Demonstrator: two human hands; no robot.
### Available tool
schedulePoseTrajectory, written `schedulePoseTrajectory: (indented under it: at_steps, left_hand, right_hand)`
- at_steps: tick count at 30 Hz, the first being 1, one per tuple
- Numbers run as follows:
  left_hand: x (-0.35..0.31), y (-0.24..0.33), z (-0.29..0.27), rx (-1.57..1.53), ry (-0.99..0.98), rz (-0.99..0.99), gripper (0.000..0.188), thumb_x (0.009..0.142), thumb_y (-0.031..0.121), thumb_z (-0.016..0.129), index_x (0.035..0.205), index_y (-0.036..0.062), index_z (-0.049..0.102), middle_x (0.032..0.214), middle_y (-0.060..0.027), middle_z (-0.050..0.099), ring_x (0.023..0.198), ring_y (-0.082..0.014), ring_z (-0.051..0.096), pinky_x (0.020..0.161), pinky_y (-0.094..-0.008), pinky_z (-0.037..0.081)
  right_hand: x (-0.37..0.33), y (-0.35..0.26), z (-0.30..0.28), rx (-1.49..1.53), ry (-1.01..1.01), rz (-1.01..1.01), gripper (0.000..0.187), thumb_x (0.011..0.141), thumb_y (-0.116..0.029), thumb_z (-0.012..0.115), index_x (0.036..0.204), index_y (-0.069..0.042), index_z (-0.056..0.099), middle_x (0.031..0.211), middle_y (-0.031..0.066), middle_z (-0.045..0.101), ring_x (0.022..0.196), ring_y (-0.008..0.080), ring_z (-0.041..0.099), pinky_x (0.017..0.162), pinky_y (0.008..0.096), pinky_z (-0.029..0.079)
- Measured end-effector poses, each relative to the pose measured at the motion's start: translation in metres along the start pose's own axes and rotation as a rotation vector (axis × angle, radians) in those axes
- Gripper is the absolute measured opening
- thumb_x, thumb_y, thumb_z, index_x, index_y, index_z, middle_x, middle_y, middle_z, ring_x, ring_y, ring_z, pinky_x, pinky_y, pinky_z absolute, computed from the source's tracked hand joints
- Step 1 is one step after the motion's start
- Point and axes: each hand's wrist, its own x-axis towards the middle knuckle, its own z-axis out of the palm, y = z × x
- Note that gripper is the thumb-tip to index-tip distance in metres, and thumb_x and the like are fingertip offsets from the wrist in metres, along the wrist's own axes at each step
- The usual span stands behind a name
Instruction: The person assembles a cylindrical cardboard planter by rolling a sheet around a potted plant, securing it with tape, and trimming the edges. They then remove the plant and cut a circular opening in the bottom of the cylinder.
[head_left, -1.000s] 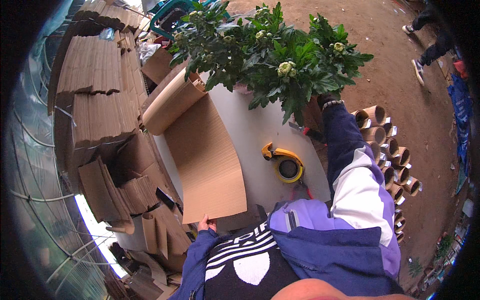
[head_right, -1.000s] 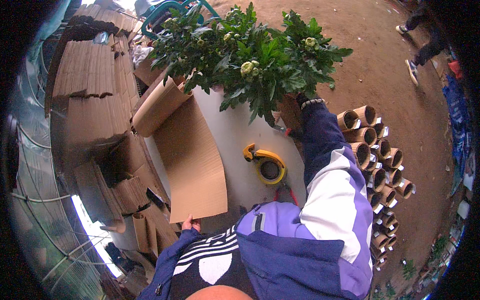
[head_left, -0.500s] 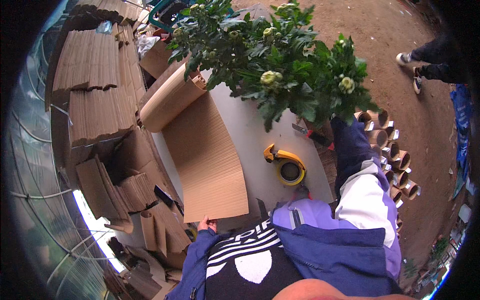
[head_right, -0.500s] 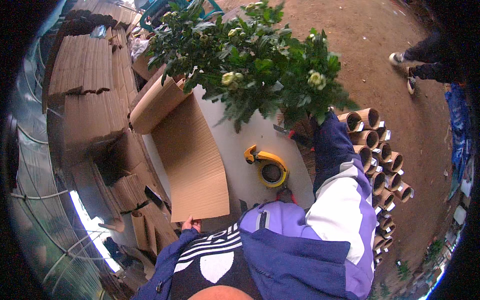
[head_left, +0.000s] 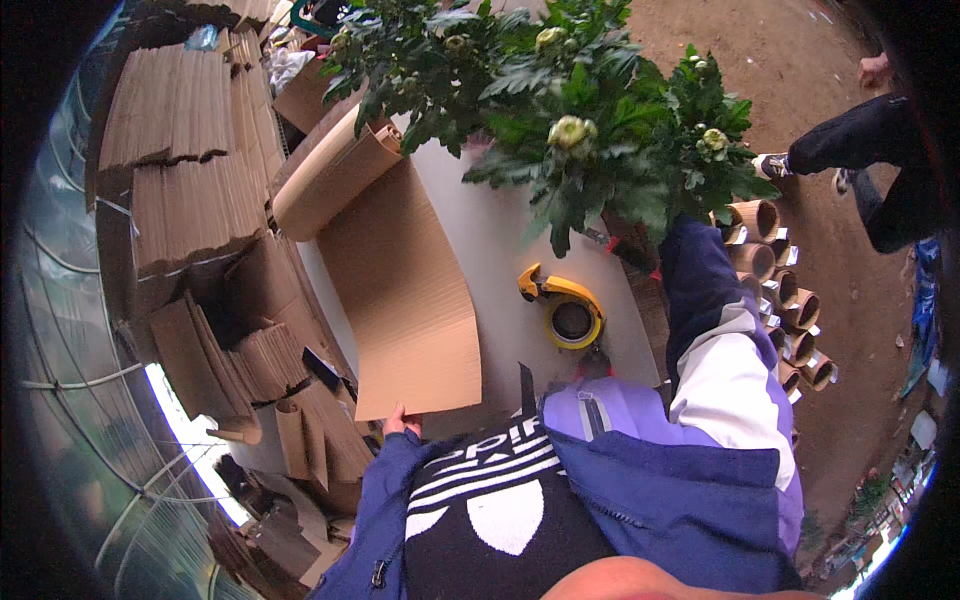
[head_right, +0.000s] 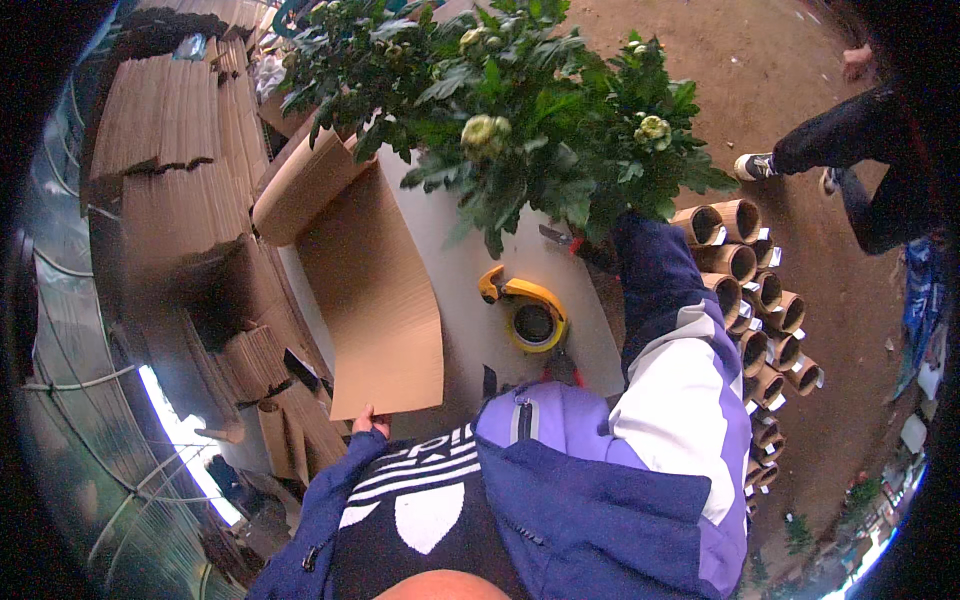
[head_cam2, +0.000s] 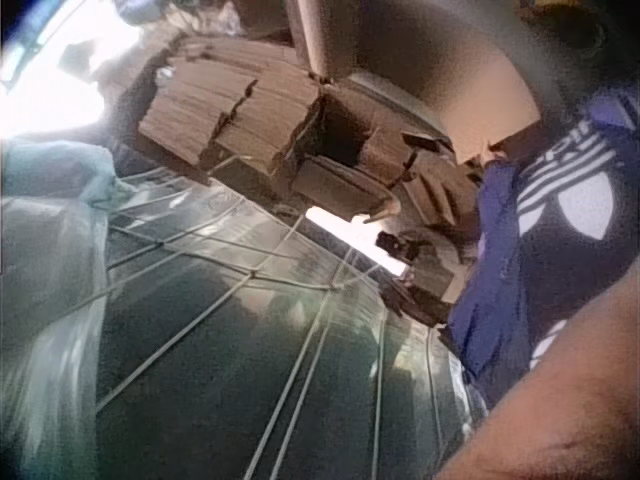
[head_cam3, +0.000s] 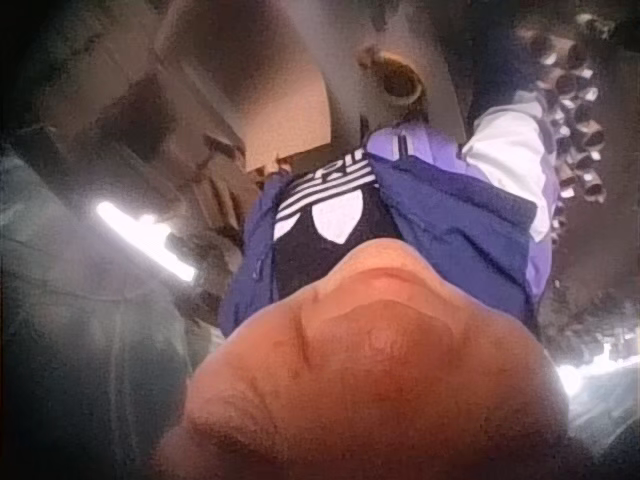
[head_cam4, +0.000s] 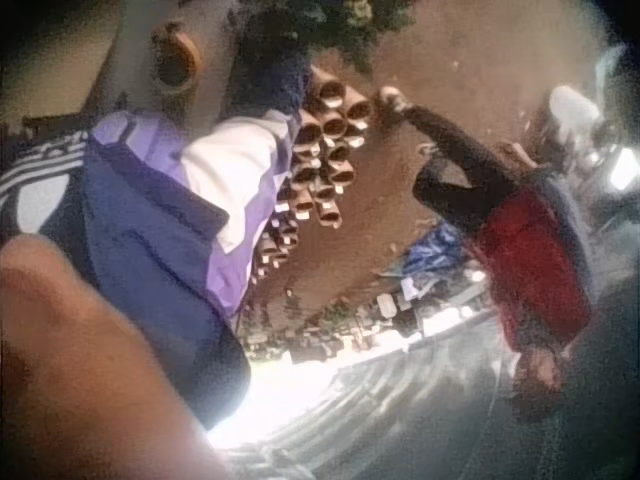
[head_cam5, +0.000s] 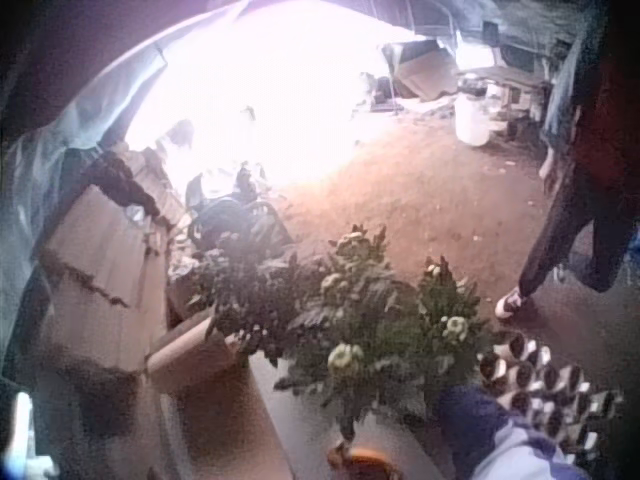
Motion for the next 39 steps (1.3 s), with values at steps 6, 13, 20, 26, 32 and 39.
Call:
schedulePoseTrajectory:
  at_steps: [6,13,20,26,32,39]
  left_hand:
    - [0.009,-0.014,0.002,0.08,-0.067,-0.009,0.031,0.098,0.011,0.056,0.128,0.0023,0.055,0.12,-0.0148,0.065,0.104,-0.0297,0.065,0.084,-0.0419,0.059]
    - [0.023,-0.036,-0.014,0.052,-0.015,0.045,0.028,0.099,0.008,0.057,0.126,0.0055,0.057,0.117,-0.0122,0.066,0.101,-0.0279,0.065,0.082,-0.0418,0.059]
    - [0.056,-0.063,-0.033,-0.151,-0.128,0.051,0.04,0.095,-0.001,0.06,0.132,0.011,0.05,0.123,-0.015,0.06,0.111,-0.032,0.061,0.091,-0.0521,0.055]
    - [0.068,-0.075,-0.051,0.148,-0.042,-0.097,0.029,0.095,0.011,0.065,0.121,0.0058,0.053,0.106,-0.0125,0.066,0.089,-0.0266,0.068,0.072,-0.0431,0.058]
    - [0.022,-0.061,-0.051,0.663,-0.632,-0.302,0.029,0.097,0.035,0.064,0.093,0.0068,0.062,0.075,-0.0054,0.064,0.054,-0.0126,0.055,0.043,-0.0251,0.041]
    - [-0.044,-0.136,0.079,0.627,-0.997,0.867,0.055,0.083,0.011,0.078,0.133,0.0066,0.056,0.125,-0.0105,0.063,0.107,-0.0169,0.062,0.087,-0.0347,0.053]
  right_hand:
    - [-0.017,-0.002,0.011,-0.05,-0.045,-0.003,0.072,0.074,-0.052,0.077,0.126,-0.004,0.06,0.122,0.0191,0.066,0.109,0.0359,0.064,0.092,0.0429,0.051]
    - [-0.023,-0.009,0.022,-0.129,-0.1,-0.034,0.074,0.073,-0.052,0.078,0.125,-0.003,0.06,0.122,0.0197,0.066,0.109,0.0366,0.064,0.091,0.0431,0.052]
    - [-0.091,-0.029,0.036,-0.267,-0.26,-0.082,0.076,0.071,-0.051,0.08,0.124,-0.002,0.059,0.121,0.0203,0.066,0.109,0.0374,0.063,0.091,0.0434,0.052]
    - [-0.161,-0.041,0.107,-0.5,-0.562,-0.128,0.078,0.069,-0.051,0.082,0.124,-0.001,0.059,0.121,0.0209,0.066,0.108,0.038,0.063,0.09,0.0436,0.052]
    - [-0.175,-0.012,0.204,-0.747,-0.894,-0.281,0.079,0.067,-0.051,0.084,0.123,0.0,0.059,0.12,0.0214,0.066,0.108,0.0387,0.063,0.09,0.0438,0.052]
    - [-0.234,-0.012,0.269,-1.196,-0.963,-0.354,0.09,0.062,-0.056,0.086,0.128,-0.002,0.057,0.12,0.0221,0.064,0.107,0.0405,0.063,0.093,0.0452,0.053]
